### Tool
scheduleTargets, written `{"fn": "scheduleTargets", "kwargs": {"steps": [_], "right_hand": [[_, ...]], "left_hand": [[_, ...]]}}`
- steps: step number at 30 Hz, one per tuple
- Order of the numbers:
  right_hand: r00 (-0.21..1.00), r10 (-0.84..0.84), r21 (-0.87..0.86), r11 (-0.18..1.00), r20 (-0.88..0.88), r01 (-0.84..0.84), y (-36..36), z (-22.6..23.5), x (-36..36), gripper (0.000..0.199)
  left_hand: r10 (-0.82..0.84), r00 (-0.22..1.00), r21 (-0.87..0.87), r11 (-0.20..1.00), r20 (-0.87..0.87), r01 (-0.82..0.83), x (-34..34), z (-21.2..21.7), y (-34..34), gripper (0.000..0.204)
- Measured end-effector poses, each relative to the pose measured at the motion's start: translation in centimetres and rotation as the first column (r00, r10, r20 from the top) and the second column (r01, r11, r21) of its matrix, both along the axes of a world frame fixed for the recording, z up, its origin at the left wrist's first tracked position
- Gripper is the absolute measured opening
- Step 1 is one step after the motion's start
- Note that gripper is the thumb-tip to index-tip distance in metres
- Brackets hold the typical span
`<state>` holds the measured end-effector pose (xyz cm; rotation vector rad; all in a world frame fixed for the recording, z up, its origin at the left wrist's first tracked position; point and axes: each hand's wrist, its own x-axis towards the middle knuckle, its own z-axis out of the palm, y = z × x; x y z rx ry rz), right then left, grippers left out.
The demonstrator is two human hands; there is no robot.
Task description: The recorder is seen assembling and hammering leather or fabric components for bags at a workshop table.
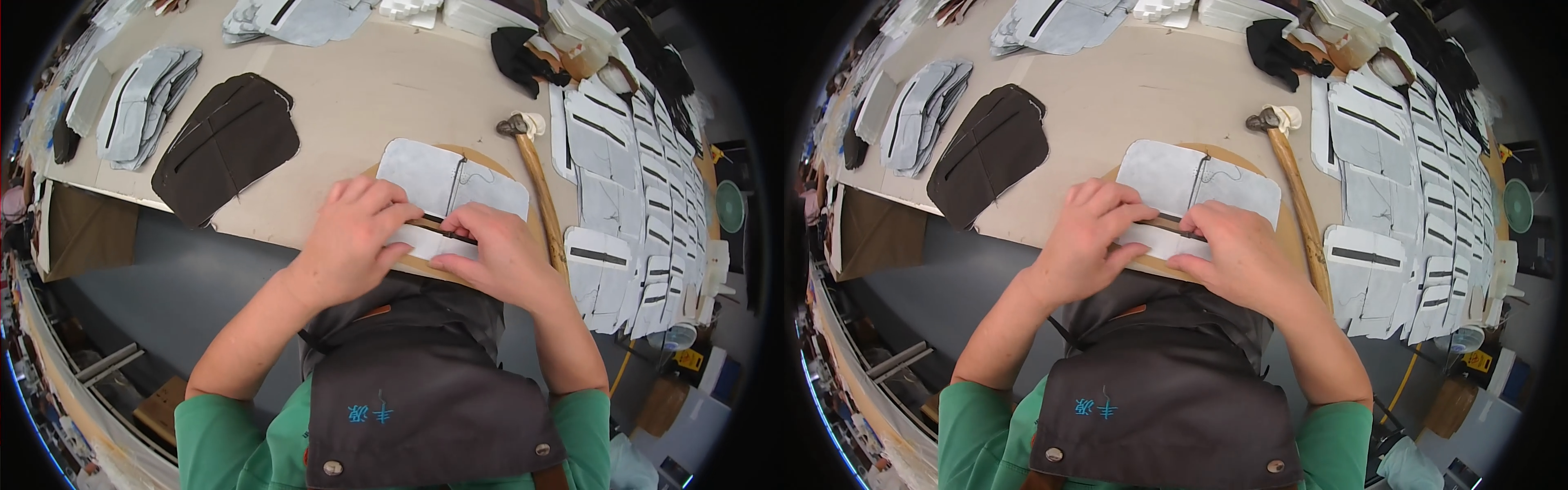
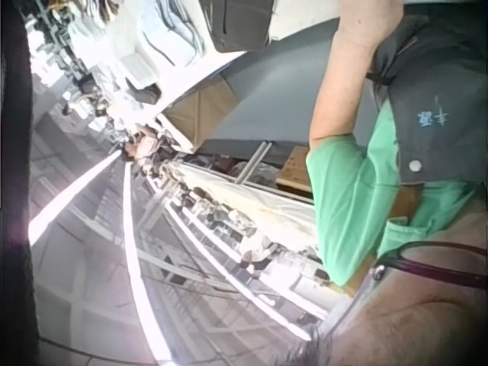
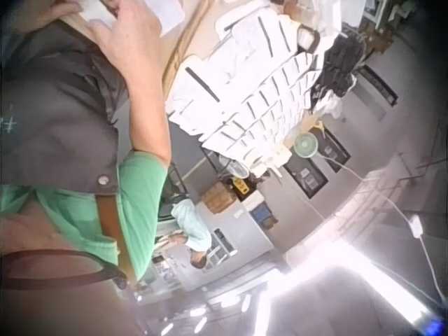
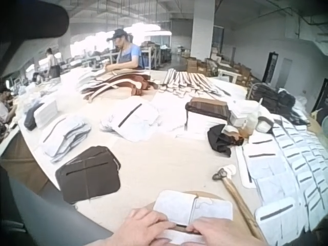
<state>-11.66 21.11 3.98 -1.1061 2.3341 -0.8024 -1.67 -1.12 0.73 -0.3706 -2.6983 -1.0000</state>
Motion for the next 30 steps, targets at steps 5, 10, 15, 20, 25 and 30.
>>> {"fn": "scheduleTargets", "kwargs": {"steps": [5, 10, 15, 20, 25, 30], "right_hand": [[0.999, -0.053, -0.064, 0.997, -0.013, 0.052, -0.3, -1.2, 0.0, 0.017], [0.989, -0.113, -0.152, 0.980, 0.091, 0.126, 0.1, -1.7, 0.1, 0.011], [0.995, -0.095, -0.245, 0.966, -0.044, 0.081, 0.7, -2.6, 0.7, 0.017], [0.981, -0.072, -0.261, 0.965, -0.180, 0.022, 0.6, -2.8, 1.1, 0.024], [0.934, 0.019, -0.200, 0.975, -0.358, -0.096, 0.5, -3.0, 1.3, 0.031], [0.912, 0.092, -0.155, 0.974, -0.399, -0.166, 0.6, -3.4, 1.2, 0.037]], "left_hand": [[0.024, 0.998, 0.068, 0.997, 0.058, -0.028, -0.3, -1.5, 2.2, 0.039], [0.038, 0.996, 0.076, 0.996, 0.076, -0.044, -0.4, -1.6, 2.2, 0.033], [0.039, 0.997, 0.063, 0.997, 0.072, -0.044, -0.4, -1.6, 2.2, 0.030], [0.032, 0.997, 0.070, 0.997, 0.075, -0.038, -0.3, -1.7, 2.1, 0.029], [0.025, 0.997, 0.065, 0.997, 0.074, -0.030, -0.3, -1.6, 2.1, 0.028], [0.003, 1.000, 0.072, 0.997, 0.019, -0.005, -0.2, -1.9, 2.1, 0.027]]}}
